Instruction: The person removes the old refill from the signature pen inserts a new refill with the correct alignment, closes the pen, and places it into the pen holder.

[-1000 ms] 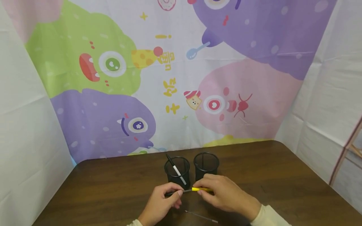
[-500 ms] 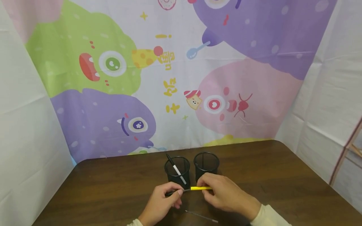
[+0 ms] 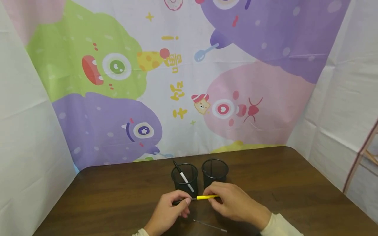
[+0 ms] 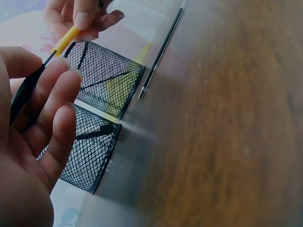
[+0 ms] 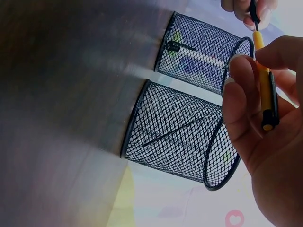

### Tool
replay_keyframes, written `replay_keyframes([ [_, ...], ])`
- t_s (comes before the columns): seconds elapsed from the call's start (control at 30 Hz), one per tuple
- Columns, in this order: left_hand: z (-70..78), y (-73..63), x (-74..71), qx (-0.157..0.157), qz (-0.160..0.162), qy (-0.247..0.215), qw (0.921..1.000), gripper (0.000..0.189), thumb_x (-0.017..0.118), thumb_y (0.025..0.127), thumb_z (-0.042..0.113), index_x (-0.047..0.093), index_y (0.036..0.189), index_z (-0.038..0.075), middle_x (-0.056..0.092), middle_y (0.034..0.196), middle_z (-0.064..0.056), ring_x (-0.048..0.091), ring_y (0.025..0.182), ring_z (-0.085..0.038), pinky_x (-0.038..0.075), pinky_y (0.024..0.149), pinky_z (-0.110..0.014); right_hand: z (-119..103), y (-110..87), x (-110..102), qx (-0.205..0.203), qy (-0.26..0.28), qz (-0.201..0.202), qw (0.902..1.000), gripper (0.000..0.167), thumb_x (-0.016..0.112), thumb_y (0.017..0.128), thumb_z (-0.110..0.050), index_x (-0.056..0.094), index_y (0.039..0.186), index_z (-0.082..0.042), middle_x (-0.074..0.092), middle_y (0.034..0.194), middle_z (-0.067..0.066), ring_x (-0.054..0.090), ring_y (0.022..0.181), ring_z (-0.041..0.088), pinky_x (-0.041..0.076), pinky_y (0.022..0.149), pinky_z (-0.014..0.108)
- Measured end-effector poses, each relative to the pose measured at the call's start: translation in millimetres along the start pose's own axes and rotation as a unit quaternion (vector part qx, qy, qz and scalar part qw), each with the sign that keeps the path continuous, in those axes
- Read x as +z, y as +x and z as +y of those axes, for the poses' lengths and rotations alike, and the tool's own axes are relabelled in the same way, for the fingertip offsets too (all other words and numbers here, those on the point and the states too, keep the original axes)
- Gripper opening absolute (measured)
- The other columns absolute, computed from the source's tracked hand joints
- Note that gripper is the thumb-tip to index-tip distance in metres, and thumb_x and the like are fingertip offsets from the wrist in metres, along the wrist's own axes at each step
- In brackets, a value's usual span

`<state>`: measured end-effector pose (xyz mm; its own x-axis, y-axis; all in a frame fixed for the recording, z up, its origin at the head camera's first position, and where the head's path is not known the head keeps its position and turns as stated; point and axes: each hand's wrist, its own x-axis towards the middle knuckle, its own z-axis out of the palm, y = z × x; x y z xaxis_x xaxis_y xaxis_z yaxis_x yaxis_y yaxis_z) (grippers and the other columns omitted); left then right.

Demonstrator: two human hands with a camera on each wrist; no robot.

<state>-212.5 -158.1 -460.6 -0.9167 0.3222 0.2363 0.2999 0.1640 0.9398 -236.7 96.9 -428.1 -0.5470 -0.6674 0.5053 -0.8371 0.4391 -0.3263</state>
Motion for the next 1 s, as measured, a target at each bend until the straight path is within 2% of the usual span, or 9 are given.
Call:
replay_keyframes([
  [0.7, 2.4, 0.1, 1.7, 0.010, -0.003, 0.008, 0.9999, 0.016, 0.070, 0.096, 0.019, 0.072, 0.104, 0.006, 0.070, 0.078, -0.008, 0.068, 0.063, -0.015, 0.060, 0.061, -0.032, -1.1, 1.2, 2.5, -0.023, 0.010, 0.000, 0.9997, 0.016, 0.071, 0.091, -0.011, 0.071, 0.104, -0.021, 0.064, 0.094, -0.016, 0.056, 0.070, 0.003, 0.047, 0.065, 0.013],
  [1.0, -3.4, 0.4, 0.6, 0.022, -0.009, 0.017, 0.9996, 0.016, 0.071, 0.095, 0.019, 0.071, 0.105, 0.007, 0.072, 0.081, -0.010, 0.068, 0.063, -0.015, 0.060, 0.061, -0.031, -2.6, 2.1, 3.1, -0.020, 0.006, -0.001, 0.9998, 0.015, 0.071, 0.092, -0.012, 0.071, 0.103, -0.021, 0.062, 0.092, -0.019, 0.054, 0.071, 0.000, 0.046, 0.064, 0.013],
])
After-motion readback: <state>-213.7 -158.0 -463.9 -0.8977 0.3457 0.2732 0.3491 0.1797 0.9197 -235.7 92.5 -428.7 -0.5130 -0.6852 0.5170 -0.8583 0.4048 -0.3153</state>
